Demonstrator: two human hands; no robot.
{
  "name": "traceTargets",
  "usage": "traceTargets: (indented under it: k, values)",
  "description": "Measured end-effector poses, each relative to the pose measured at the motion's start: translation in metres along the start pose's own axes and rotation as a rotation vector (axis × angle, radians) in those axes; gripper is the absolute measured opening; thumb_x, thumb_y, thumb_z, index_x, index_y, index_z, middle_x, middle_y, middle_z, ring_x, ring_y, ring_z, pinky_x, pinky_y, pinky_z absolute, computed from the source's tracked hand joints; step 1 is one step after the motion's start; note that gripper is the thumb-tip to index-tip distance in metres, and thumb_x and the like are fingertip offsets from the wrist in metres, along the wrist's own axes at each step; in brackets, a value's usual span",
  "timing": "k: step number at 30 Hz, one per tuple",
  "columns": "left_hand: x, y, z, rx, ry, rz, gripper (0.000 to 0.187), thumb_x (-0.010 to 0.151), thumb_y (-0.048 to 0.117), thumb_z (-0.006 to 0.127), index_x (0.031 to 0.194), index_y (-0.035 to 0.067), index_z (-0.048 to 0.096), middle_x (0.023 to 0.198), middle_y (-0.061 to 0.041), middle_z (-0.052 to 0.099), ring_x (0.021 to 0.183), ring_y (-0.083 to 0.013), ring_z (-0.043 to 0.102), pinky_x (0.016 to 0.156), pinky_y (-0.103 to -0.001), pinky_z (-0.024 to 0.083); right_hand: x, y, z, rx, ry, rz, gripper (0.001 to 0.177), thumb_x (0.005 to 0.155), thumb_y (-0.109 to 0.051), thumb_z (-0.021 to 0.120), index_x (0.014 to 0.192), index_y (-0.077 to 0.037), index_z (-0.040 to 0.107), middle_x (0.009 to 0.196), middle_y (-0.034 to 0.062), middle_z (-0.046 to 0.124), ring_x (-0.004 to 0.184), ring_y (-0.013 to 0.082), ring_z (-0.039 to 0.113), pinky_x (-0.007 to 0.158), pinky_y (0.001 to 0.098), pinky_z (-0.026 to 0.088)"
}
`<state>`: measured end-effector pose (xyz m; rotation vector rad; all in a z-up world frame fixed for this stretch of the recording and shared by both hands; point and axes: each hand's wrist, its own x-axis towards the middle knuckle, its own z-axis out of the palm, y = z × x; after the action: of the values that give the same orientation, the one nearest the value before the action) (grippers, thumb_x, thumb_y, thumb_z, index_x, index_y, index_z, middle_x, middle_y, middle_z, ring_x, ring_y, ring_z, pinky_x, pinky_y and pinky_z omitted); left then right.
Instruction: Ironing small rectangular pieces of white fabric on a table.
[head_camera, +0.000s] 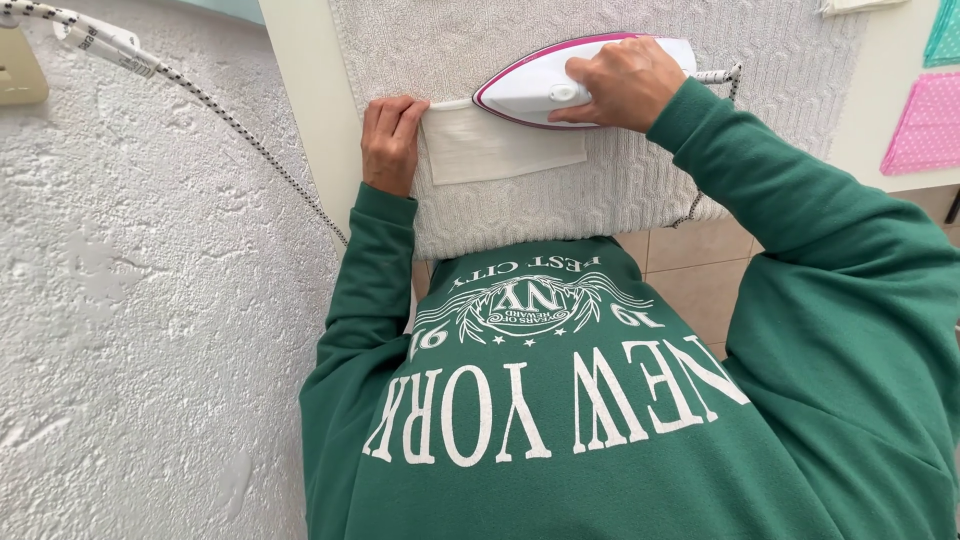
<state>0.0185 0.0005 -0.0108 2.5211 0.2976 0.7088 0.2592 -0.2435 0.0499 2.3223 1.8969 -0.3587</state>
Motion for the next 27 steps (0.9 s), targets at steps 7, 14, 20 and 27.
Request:
traceTargets:
  k: [7,14,20,27]
  values:
    - [-0.003,-0.001,0.003,0.019,0.012,-0.006,0.024,0.079,-0.006,0.08,0.1,0.005,0.077,0.1,-0.004,0.068,0.09,-0.0183,0.06,0.084,-0.029,0.06,0.01,-0.009,0.0,0.002,-0.011,-0.002,0.057,0.098,-0.067,0.064,0.097,-0.01,0.07,0.068,0.0084,0.071,0.045,0.0144,0.064,0.042,0.025,0.054]
    - [-0.002,0.0,0.003,0.045,0.025,0.003,0.025,0.077,-0.006,0.081,0.099,0.006,0.078,0.1,-0.003,0.068,0.09,-0.0174,0.061,0.083,-0.028,0.06,0.024,-0.022,-0.002,0.026,0.006,-0.002,0.057,0.097,-0.066,0.067,0.093,-0.01,0.07,0.071,0.0088,0.072,0.045,0.0157,0.064,0.044,0.0275,0.055]
    - [-0.002,0.003,-0.003,0.097,0.022,0.014,0.021,0.08,-0.001,0.08,0.1,0.007,0.079,0.1,-0.003,0.067,0.092,-0.0177,0.06,0.085,-0.031,0.055,0.038,-0.033,0.0,0.061,0.011,-0.025,0.055,0.097,-0.061,0.069,0.095,-0.006,0.071,0.075,0.0111,0.073,0.048,0.0165,0.067,0.044,0.0257,0.056]
    - [-0.01,0.002,-0.008,0.078,0.047,-0.054,0.025,0.08,-0.005,0.077,0.102,0.006,0.079,0.106,-0.003,0.068,0.101,-0.0202,0.06,0.093,-0.034,0.051,0.051,-0.044,-0.002,0.108,0.003,-0.021,0.056,0.097,-0.061,0.069,0.092,-0.005,0.07,0.069,0.0101,0.071,0.044,0.0162,0.063,0.041,0.0258,0.053]
